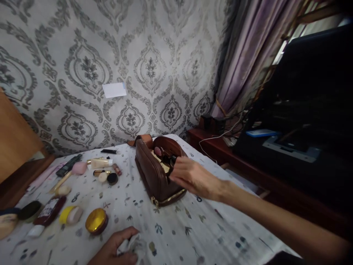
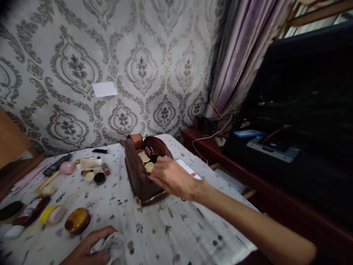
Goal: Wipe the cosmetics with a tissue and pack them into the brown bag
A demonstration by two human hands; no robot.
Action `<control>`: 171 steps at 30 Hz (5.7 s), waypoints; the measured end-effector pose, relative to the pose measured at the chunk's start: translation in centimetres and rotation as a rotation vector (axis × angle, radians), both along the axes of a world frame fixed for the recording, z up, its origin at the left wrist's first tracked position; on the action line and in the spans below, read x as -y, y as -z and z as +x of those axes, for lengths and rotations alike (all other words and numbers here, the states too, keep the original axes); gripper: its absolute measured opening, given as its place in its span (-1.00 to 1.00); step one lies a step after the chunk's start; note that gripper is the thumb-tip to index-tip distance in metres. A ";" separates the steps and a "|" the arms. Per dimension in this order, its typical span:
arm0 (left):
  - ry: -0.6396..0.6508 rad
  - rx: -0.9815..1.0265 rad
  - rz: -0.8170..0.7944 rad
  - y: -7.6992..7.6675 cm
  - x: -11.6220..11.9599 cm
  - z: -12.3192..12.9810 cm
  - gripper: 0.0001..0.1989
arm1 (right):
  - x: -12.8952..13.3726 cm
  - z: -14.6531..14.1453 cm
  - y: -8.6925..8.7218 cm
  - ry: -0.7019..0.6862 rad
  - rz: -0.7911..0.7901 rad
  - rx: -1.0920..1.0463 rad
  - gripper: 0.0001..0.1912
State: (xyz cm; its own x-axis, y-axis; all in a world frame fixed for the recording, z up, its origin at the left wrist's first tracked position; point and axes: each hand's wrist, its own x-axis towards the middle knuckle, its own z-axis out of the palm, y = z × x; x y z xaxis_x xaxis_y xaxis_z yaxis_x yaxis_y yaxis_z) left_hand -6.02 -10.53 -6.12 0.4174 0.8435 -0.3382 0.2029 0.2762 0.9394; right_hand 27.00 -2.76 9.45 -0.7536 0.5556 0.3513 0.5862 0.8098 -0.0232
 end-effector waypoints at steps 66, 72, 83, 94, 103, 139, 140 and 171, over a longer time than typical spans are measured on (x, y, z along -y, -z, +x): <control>0.305 -0.034 0.337 -3.7 -0.8 0.8 -0.23 | 0.5 -18.7 14.9 -0.036 -0.991 -0.807 -0.39; 0.310 -0.005 0.291 -3.3 -0.8 0.8 -0.19 | 0.6 -18.8 14.9 -0.025 -1.004 -0.802 -0.40; 0.172 0.173 0.148 -4.0 -0.6 -0.1 -0.32 | 0.6 -18.6 14.3 -0.022 -0.973 -0.809 -0.50; -0.979 -0.320 0.764 -7.4 -0.8 -7.1 -0.63 | 0.8 -18.8 14.6 -0.005 -0.964 -0.786 -0.57; -0.942 -1.448 0.301 -5.4 0.0 -13.2 -0.62 | 0.8 -18.8 14.6 -0.010 -0.977 -0.798 -0.56; -0.165 -0.806 1.046 -13.0 1.1 -2.4 -0.73 | 2.8 -18.0 13.5 -0.067 -0.478 -0.936 -0.41; -0.136 -0.792 1.048 -13.1 1.0 -2.0 -0.73 | 3.0 -17.9 13.1 -0.062 -0.527 -0.943 -0.50; -0.410 -0.294 0.694 -0.6 -2.2 0.9 -0.35 | 4.8 -17.3 13.7 0.019 -1.356 -1.275 -0.26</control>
